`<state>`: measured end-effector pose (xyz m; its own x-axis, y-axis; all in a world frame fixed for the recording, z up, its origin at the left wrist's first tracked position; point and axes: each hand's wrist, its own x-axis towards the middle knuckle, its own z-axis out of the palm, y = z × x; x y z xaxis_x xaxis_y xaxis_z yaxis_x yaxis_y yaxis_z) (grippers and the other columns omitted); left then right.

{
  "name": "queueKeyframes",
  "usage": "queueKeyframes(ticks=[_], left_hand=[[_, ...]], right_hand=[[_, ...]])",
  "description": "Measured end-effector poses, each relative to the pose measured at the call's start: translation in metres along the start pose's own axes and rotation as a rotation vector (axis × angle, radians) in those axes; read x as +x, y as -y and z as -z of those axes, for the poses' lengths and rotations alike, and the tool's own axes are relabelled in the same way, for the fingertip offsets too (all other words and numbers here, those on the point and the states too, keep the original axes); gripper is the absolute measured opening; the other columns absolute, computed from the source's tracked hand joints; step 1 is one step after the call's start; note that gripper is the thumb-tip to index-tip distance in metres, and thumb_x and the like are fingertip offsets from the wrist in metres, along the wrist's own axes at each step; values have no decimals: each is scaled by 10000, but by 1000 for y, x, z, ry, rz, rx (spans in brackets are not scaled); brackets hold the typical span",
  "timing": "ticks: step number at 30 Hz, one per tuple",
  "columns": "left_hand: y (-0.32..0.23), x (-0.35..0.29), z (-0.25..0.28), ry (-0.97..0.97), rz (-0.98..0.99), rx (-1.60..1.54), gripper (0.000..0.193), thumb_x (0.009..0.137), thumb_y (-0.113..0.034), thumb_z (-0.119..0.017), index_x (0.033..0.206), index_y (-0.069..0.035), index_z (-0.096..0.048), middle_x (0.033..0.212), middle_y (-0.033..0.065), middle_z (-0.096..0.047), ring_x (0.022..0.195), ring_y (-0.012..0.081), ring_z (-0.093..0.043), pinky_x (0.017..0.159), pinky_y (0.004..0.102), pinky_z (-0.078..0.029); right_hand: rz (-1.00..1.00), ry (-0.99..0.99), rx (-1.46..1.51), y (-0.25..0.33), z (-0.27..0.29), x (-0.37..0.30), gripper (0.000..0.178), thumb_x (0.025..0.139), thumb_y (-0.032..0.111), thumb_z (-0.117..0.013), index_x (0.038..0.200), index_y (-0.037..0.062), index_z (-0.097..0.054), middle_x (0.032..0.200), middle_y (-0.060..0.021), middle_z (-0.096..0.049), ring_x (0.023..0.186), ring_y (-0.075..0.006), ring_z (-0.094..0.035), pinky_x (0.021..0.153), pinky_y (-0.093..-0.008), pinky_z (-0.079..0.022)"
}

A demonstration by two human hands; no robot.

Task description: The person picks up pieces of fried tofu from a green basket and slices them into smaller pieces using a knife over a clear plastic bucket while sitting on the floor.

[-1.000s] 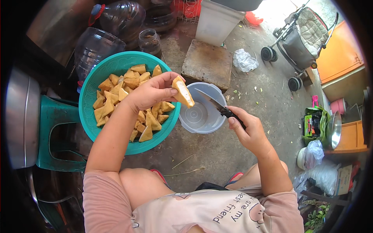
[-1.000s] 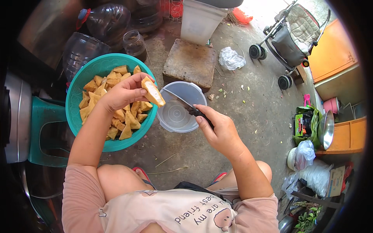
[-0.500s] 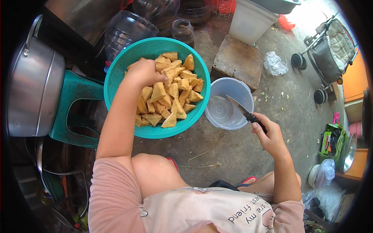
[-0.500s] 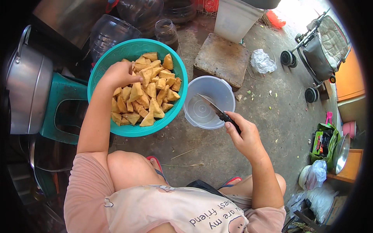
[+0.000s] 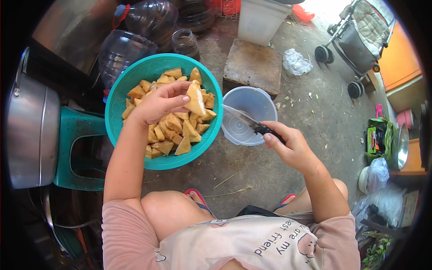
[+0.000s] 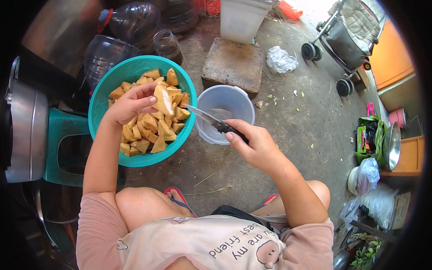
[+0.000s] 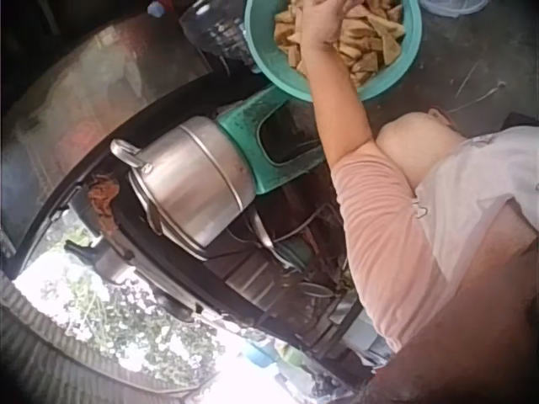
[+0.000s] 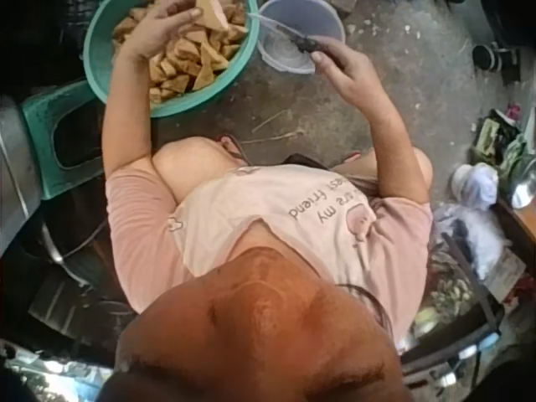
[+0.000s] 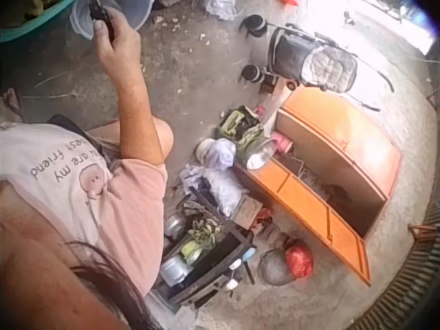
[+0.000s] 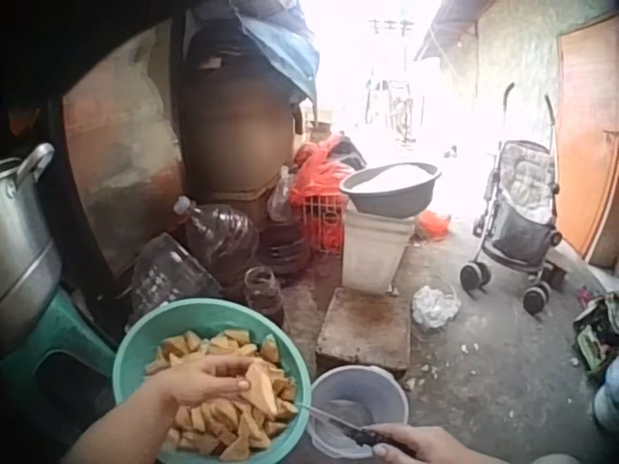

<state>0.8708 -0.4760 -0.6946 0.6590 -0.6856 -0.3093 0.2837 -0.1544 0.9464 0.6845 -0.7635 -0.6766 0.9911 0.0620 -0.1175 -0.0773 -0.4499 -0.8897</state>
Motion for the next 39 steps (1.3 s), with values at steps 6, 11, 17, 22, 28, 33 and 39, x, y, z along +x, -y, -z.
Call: queueKeyframes(ticks=[6, 11, 17, 22, 28, 33, 39], left_hand=[[15, 17, -31, 206, -39, -314, 434, 892, -123, -595, 1294, -33, -458, 1211, 66, -558, 1117, 164, -568, 946, 310, -484], [22, 23, -42, 260, -41, -287, 457, 873, -138, -648, 1286, -52, -469, 1165, 58, -583, 1095, 158, -578, 949, 318, -481], [21, 26, -48, 271, -43, -273, 396, 867, -112, -653, 1235, -57, -519, 1145, 44, -599, 1079, 156, -588, 951, 321, -481], [21, 27, -55, 278, -44, -243, 390, 854, -99, -665, 1217, -61, -529, 1131, 37, -609, 1067, 152, -595, 948, 320, -481], [27, 33, -57, 290, -38, -202, 390, 844, -104, -680, 1201, -63, -527, 1126, 49, -612, 1062, 157, -597, 947, 327, -487], [27, 37, -63, 315, -44, -160, 388, 844, -116, -686, 1193, -63, -524, 1133, 57, -609, 1065, 163, -597, 954, 338, -489], [29, 38, -67, 303, -30, -160, 379, 846, -127, -684, 1187, -68, -527, 1127, 48, -610, 1065, 163, -596, 952, 344, -489]], right_hand=[[75, -78, -112, 13, 0, 3, 263, 908, 188, -573, 1135, 55, -593, 802, -155, -645, 693, -267, -627, 637, -350, -479], [96, -103, -176, 14, 6, -2, 272, 899, 185, -582, 1133, 46, -594, 829, -170, -653, 718, -292, -640, 650, -365, -486], [131, -102, -278, 17, 9, -5, 268, 887, 177, -586, 1119, 44, -602, 862, -183, -657, 754, -333, -645, 661, -390, -495], [134, -124, -352, 19, 8, -7, 269, 877, 175, -592, 1114, 49, -606, 883, -177, -661, 776, -340, -644, 666, -399, -500], [168, -152, -462, 21, 8, -10, 241, 868, 165, -593, 1082, 55, -609, 872, -160, -665, 757, -334, -648, 654, -407, -509], [186, -168, -553, 24, 1, -8, 219, 868, 163, -590, 1059, 58, -610, 837, -150, -661, 724, -329, -648, 631, -408, -515], [182, -157, -613, 26, 8, -13, 199, 875, 174, -580, 1033, 56, -605, 813, -144, -659, 707, -326, -648, 621, -412, -517]])
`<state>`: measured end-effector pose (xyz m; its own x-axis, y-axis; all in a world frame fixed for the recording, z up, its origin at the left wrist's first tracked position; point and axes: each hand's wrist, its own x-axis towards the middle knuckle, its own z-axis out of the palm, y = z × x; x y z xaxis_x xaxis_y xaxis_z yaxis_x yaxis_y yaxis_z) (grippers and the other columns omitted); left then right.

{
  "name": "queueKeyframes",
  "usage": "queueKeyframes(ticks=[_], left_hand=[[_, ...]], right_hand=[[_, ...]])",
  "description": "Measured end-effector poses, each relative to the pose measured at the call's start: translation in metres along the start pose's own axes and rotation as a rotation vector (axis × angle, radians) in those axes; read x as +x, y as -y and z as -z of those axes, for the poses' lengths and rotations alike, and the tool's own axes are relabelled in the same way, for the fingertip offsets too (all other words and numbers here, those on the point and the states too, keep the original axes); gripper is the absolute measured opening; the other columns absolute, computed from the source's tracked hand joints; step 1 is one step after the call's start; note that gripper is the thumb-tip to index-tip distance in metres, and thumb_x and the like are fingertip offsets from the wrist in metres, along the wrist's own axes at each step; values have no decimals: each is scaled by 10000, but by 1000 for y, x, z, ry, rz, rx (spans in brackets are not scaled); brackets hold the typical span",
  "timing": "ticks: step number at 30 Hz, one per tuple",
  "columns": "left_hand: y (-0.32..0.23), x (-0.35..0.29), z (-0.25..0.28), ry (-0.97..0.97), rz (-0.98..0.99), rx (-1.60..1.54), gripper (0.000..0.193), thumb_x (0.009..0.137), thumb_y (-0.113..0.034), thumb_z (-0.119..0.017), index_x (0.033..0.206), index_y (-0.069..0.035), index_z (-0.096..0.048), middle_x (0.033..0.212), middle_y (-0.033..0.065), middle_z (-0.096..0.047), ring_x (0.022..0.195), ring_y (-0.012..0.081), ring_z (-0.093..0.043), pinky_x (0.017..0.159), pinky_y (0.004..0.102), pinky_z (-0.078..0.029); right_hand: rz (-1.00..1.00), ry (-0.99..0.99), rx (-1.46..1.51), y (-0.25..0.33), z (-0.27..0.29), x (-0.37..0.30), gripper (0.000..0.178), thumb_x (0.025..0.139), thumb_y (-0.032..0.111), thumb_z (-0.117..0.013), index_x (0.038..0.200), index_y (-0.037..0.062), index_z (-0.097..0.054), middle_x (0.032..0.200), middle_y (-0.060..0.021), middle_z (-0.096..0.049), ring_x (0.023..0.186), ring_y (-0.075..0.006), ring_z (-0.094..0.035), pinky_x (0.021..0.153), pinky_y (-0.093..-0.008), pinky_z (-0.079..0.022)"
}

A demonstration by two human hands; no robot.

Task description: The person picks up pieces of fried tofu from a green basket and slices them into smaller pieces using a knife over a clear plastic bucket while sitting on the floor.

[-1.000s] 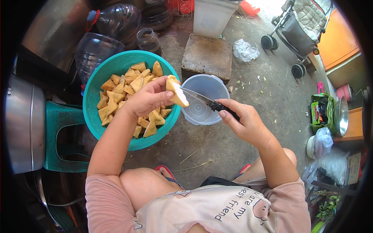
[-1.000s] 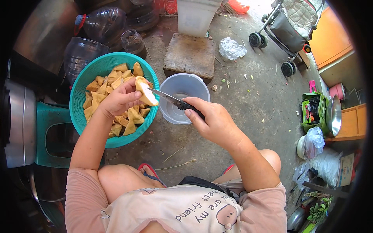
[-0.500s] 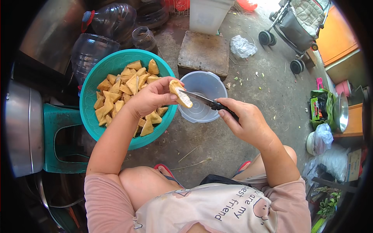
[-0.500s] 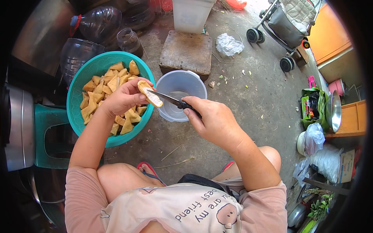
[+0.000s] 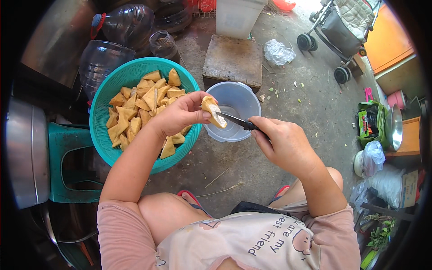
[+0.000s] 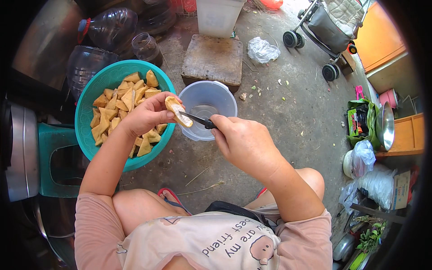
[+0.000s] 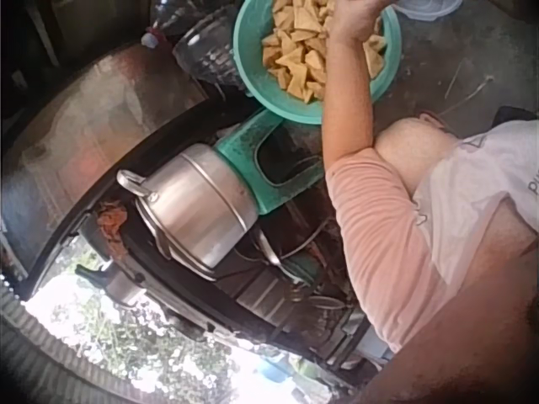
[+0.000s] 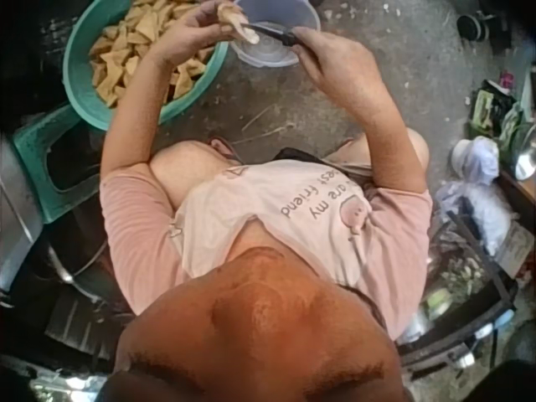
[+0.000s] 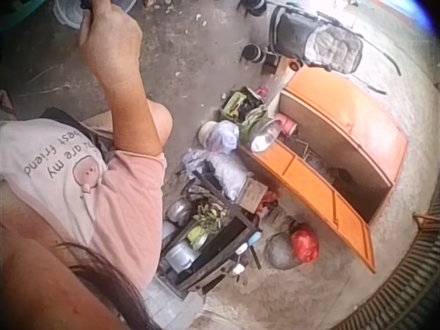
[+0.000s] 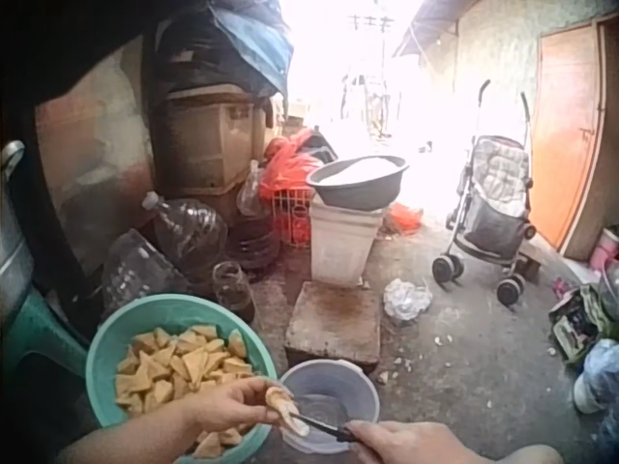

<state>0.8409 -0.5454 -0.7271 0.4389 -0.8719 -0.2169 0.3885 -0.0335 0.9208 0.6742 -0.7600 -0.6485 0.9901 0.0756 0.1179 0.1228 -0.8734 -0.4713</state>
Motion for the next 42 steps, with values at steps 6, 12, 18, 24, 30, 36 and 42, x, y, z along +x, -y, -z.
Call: queueKeyframes(ticks=[6, 12, 18, 24, 30, 36, 42], left_hand=[[3, 6, 0, -7, 4, 1, 381, 843, -141, -690, 1179, -67, -526, 1126, 52, -611, 1060, 164, -598, 949, 340, -489], [3, 18, -6, 24, 0, -12, 378, 853, -143, -679, 1187, -58, -523, 1125, 56, -610, 1058, 163, -599, 944, 324, -488], [24, 33, 2, -182, 180, 102, 391, 876, -175, -660, 1210, -17, -532, 1083, 66, -613, 991, 145, -605, 867, 314, -517], [48, 47, -6, -233, 231, 515, 453, 861, -207, -669, 1241, -1, -533, 1088, 114, -634, 946, 164, -619, 782, 287, -518], [0, 8, 71, -831, -54, 1210, 384, 818, -190, -676, 1150, -15, -592, 1101, 179, -632, 991, 296, -625, 869, 379, -486], [-10, -34, 101, -768, 340, 1642, 352, 790, -173, -676, 1101, -24, -601, 1044, 186, -613, 986, 350, -590, 875, 428, -462], [-20, -31, 81, -572, 131, 1191, 409, 803, -150, -682, 1175, -41, -554, 1049, 101, -620, 979, 240, -609, 839, 350, -490]], right_hand=[[-29, 58, -19, -1, -5, 1, 191, 868, 172, -581, 1020, 58, -602, 806, -146, -658, 710, -328, -649, 622, -417, -516], [-73, 98, 3, -12, -1, 0, 209, 861, 155, -589, 1044, 57, -615, 827, -160, -656, 739, -340, -643, 646, -411, -509], [-169, 106, 132, -36, 16, -1, 226, 855, 145, -602, 1042, 23, -631, 733, -162, -627, 634, -276, -610, 604, -350, -468], [-333, 116, 202, -48, 17, -3, 226, 857, 153, -604, 1039, 24, -638, 731, -191, -628, 655, -323, -617, 622, -373, -472], [-356, 52, 306, -57, 7, -1, 251, 883, 156, -595, 1080, 2, -619, 662, -98, -581, 595, -146, -541, 568, -298, -433], [-288, 36, 312, -52, 0, 3, 256, 875, 149, -603, 1085, 5, -619, 702, -138, -618, 612, -192, -587, 600, -312, -460], [-187, 38, 375, -37, -5, 11, 278, 874, 170, -607, 1107, 18, -610, 815, -180, -655, 706, -279, -645, 657, -350, -489]])
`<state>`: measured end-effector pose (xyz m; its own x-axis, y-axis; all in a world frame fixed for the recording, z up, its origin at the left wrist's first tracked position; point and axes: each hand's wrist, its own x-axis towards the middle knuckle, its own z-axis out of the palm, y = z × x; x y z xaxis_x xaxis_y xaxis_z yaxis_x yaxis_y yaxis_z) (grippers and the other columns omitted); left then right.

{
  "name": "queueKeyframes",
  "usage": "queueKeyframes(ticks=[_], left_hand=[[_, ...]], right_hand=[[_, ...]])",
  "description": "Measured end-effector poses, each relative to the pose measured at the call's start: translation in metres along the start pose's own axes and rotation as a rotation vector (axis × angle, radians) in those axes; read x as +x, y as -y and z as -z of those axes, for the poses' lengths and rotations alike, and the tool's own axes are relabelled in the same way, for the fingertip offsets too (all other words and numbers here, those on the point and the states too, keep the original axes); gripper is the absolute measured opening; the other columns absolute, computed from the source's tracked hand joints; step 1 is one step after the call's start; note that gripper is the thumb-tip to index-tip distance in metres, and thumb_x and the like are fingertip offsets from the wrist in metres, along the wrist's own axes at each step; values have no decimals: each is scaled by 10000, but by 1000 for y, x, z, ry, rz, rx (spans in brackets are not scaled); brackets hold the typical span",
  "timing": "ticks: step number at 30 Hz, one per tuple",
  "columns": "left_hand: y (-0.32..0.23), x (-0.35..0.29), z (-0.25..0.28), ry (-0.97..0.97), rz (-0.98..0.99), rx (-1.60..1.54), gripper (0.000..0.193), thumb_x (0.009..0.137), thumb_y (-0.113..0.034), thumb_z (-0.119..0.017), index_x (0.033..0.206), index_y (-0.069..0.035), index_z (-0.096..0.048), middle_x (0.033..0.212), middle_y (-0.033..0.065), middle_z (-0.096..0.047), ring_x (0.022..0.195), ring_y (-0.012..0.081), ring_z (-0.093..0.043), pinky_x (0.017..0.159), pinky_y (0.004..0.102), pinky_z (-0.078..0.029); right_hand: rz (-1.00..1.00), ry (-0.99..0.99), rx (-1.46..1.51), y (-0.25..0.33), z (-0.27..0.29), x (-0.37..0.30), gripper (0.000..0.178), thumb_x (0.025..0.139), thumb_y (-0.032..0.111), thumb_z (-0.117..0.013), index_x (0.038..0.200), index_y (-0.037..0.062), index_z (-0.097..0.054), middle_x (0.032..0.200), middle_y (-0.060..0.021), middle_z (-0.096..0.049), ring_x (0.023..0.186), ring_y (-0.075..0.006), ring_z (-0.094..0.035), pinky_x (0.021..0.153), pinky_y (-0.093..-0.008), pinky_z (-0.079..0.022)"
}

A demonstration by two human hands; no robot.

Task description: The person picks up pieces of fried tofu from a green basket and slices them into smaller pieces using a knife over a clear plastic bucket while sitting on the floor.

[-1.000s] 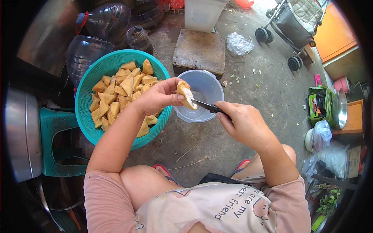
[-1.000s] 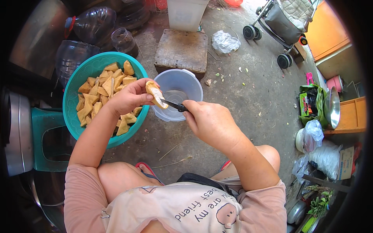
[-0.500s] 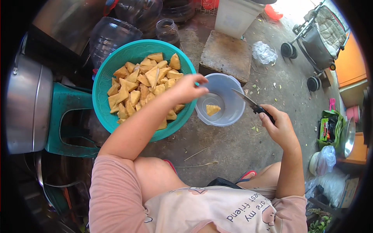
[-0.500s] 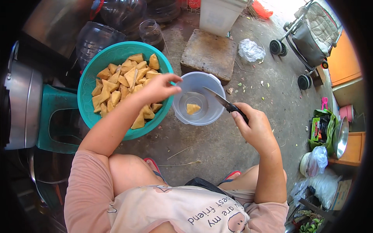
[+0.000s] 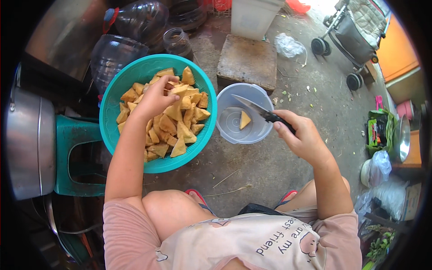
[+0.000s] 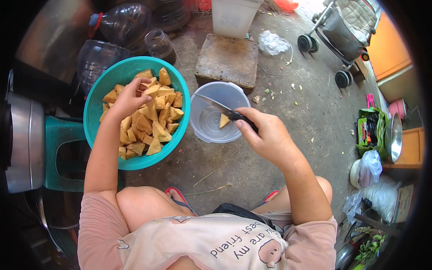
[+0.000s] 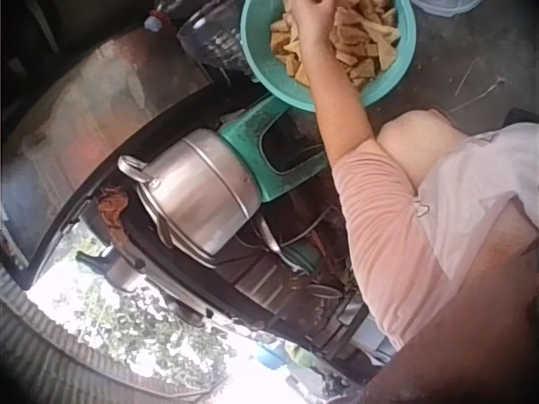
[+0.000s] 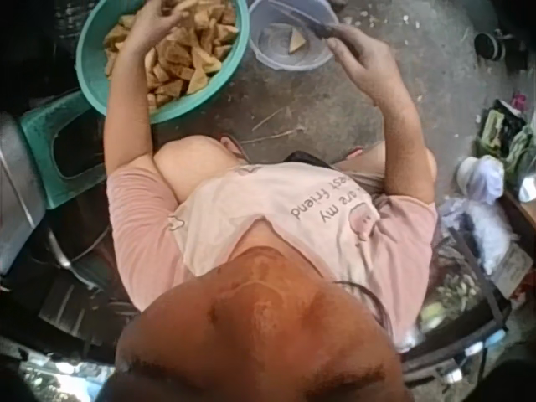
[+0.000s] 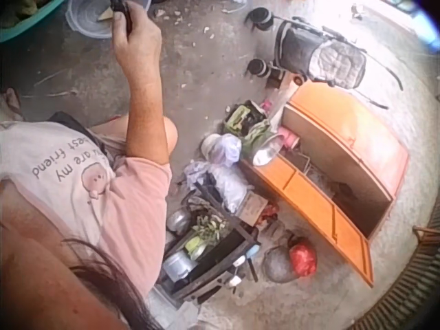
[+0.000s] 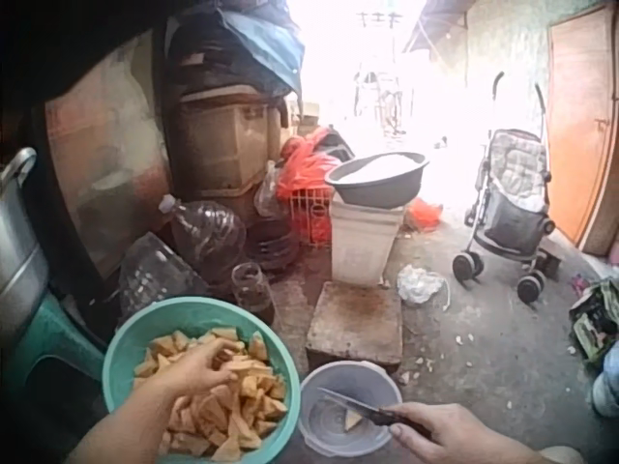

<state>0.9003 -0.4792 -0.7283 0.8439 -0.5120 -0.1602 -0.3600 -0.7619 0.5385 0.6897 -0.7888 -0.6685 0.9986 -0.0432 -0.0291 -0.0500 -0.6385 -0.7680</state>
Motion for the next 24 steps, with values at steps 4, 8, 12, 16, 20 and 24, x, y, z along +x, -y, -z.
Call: queueKeyframes(ticks=[4, 8, 12, 16, 20, 24], left_hand=[[-45, -6, -14, 283, 21, -1019, 368, 863, -108, -648, 1211, -61, -539, 1148, 22, -591, 1046, 151, -589, 896, 305, -490], [-60, -8, -29, 360, -98, -1363, 395, 888, -83, -612, 1262, -63, -486, 1180, 37, -582, 1114, 164, -569, 931, 316, -490], [-77, -11, -32, 404, -82, -1333, 390, 880, -80, -625, 1247, -63, -494, 1178, 39, -582, 1110, 167, -571, 940, 322, -486], [-77, -11, -32, 425, -103, -1255, 366, 874, -76, -632, 1217, -61, -506, 1154, 33, -585, 1087, 155, -578, 928, 311, -486], [-85, -15, -33, 444, -121, -1171, 350, 874, -75, -634, 1201, -62, -509, 1136, 28, -588, 1061, 140, -581, 906, 303, -490], [-89, -17, -35, 443, -132, -1193, 333, 876, -73, -632, 1186, -58, -510, 1117, 32, -594, 1031, 134, -590, 890, 299, -494]], right_hand=[[90, -3, -26, 13, -5, 2, 259, 879, 174, -596, 1099, 36, -609, 841, -190, -653, 768, -328, -652, 669, -382, -497], [117, -9, -39, 22, -2, 1, 236, 878, 164, -588, 1078, 41, -613, 841, -180, -654, 761, -331, -646, 659, -388, -498], [132, -60, -105, 19, 0, -4, 233, 874, 162, -590, 1073, 44, -613, 855, -175, -658, 766, -330, -647, 663, -391, -500], [158, -87, -151, 20, -1, -6, 239, 871, 164, -591, 1079, 48, -611, 867, -171, -660, 781, -334, -648, 675, -399, -506], [187, -68, -192, 20, -6, -5, 238, 870, 174, -588, 1071, 49, -611, 866, -170, -659, 790, -339, -646, 684, -408, -510], [167, -32, -209, 27, 1, -7, 236, 868, 176, -586, 1064, 47, -611, 860, -173, -658, 784, -341, -644, 685, -413, -511]])
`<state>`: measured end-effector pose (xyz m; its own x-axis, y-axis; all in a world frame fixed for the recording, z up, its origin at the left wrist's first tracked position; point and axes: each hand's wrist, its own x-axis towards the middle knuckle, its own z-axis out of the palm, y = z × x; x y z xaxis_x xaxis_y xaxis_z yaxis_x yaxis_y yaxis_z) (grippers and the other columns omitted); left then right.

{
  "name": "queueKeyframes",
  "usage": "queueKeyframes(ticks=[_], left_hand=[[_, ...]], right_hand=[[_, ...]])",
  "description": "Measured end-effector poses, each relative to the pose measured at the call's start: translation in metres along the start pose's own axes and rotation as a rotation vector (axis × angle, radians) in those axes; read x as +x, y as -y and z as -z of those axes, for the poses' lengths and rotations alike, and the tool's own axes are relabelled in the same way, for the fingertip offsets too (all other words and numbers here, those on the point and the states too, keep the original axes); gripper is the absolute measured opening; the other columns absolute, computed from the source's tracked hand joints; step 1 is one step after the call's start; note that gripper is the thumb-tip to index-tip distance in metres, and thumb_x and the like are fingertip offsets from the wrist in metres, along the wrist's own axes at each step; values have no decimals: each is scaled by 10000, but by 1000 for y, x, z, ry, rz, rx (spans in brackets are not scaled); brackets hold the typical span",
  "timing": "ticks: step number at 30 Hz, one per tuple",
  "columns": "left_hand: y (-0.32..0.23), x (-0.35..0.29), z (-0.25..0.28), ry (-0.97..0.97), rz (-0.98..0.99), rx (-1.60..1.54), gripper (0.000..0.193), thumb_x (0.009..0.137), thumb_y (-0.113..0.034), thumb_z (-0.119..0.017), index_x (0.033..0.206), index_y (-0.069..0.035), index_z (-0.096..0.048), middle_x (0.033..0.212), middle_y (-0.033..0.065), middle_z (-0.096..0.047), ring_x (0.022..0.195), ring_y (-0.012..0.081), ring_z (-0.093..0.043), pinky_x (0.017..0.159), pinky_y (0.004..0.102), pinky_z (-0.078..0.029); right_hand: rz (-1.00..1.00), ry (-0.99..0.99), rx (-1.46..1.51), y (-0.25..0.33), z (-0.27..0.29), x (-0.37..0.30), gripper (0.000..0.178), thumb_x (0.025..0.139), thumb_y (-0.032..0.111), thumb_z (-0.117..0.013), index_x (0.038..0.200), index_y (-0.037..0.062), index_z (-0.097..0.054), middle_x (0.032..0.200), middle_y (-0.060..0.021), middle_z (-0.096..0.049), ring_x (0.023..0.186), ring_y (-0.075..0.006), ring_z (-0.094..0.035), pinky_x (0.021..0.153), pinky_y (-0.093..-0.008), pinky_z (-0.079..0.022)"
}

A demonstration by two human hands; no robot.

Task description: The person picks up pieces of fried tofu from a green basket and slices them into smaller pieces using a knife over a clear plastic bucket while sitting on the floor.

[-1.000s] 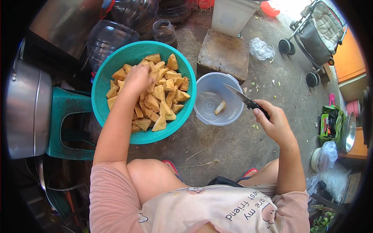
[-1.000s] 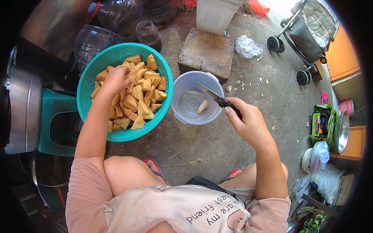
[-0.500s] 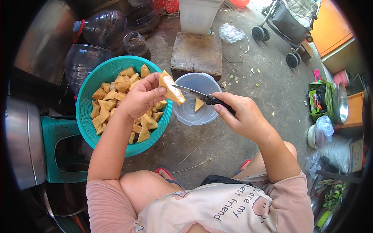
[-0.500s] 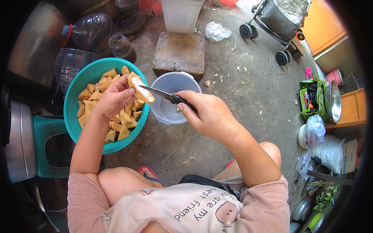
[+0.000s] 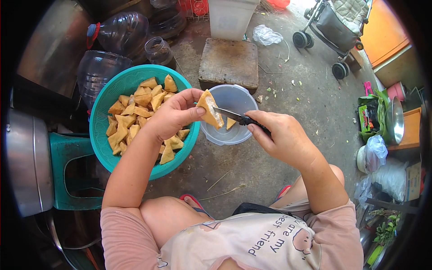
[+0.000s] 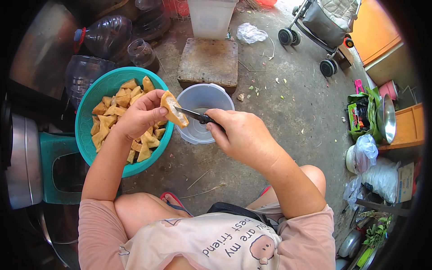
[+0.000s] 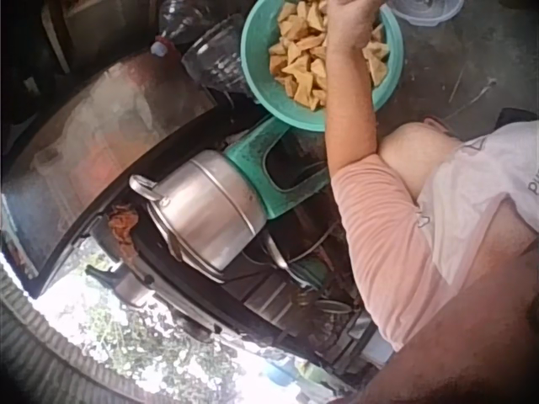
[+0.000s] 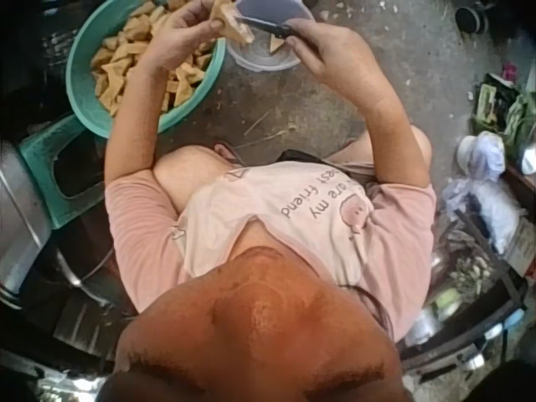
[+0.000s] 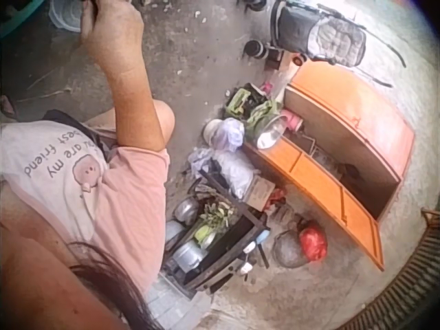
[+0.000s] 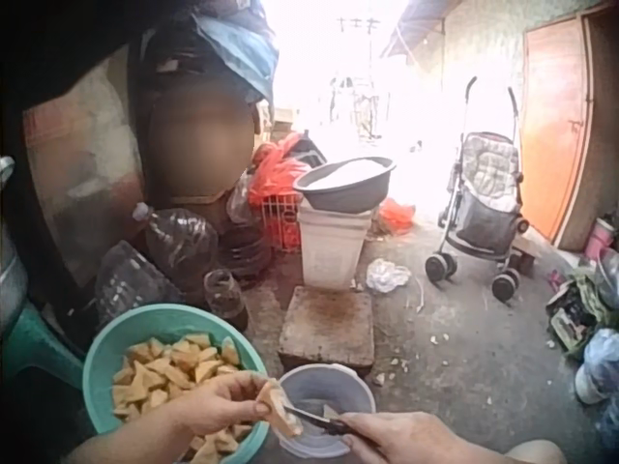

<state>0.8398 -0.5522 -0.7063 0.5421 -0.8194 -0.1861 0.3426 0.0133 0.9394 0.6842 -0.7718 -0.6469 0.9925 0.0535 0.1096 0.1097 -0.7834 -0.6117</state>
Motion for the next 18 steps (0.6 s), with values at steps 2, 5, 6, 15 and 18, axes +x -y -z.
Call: queueKeyframes(ticks=[2, 5, 6, 15, 18], left_hand=[[0, 0, 0, -20, -3, -43, 330, 877, -74, -632, 1183, -55, -509, 1111, 34, -595, 1025, 135, -593, 890, 298, -494], [-1, -1, 0, -42, -15, -95, 352, 854, -139, -679, 1166, -46, -544, 1091, 34, -619, 1025, 126, -589, 918, 282, -466], [-2, -1, -1, -26, -13, -63, 344, 855, -134, -677, 1161, -46, -547, 1091, 34, -619, 1026, 128, -590, 917, 283, -466], [-74, -52, -52, 155, -480, -127, 369, 735, -144, -781, 975, -55, -514, 915, 99, -561, 881, 277, -636, 758, 368, -552], [-84, -65, -89, 283, -655, -118, 364, 741, -116, -761, 997, -56, -510, 931, 88, -563, 899, 253, -625, 769, 353, -540]], right_hand=[[-17, 32, -35, 0, 6, -3, 239, 851, 115, -615, 1072, 24, -627, 829, -171, -657, 698, -306, -641, 637, -358, -495], [-7, 14, -31, 0, 2, -4, 225, 846, 110, -617, 1056, 31, -634, 812, -176, -651, 695, -317, -634, 634, -366, -493], [-6, 14, -32, -1, 1, -4, 225, 846, 110, -617, 1056, 31, -634, 812, -176, -651, 695, -317, -634, 634, -366, -493], [-286, 28, 542, -26, 76, -23, 286, 924, 199, -577, 1128, 1, -601, 701, 22, -557, 555, -25, -456, 479, -192, -346], [-422, -28, 574, -39, 74, -22, 307, 936, 224, -561, 1154, 9, -583, 693, 25, -547, 523, -2, -402, 447, -171, -286]])
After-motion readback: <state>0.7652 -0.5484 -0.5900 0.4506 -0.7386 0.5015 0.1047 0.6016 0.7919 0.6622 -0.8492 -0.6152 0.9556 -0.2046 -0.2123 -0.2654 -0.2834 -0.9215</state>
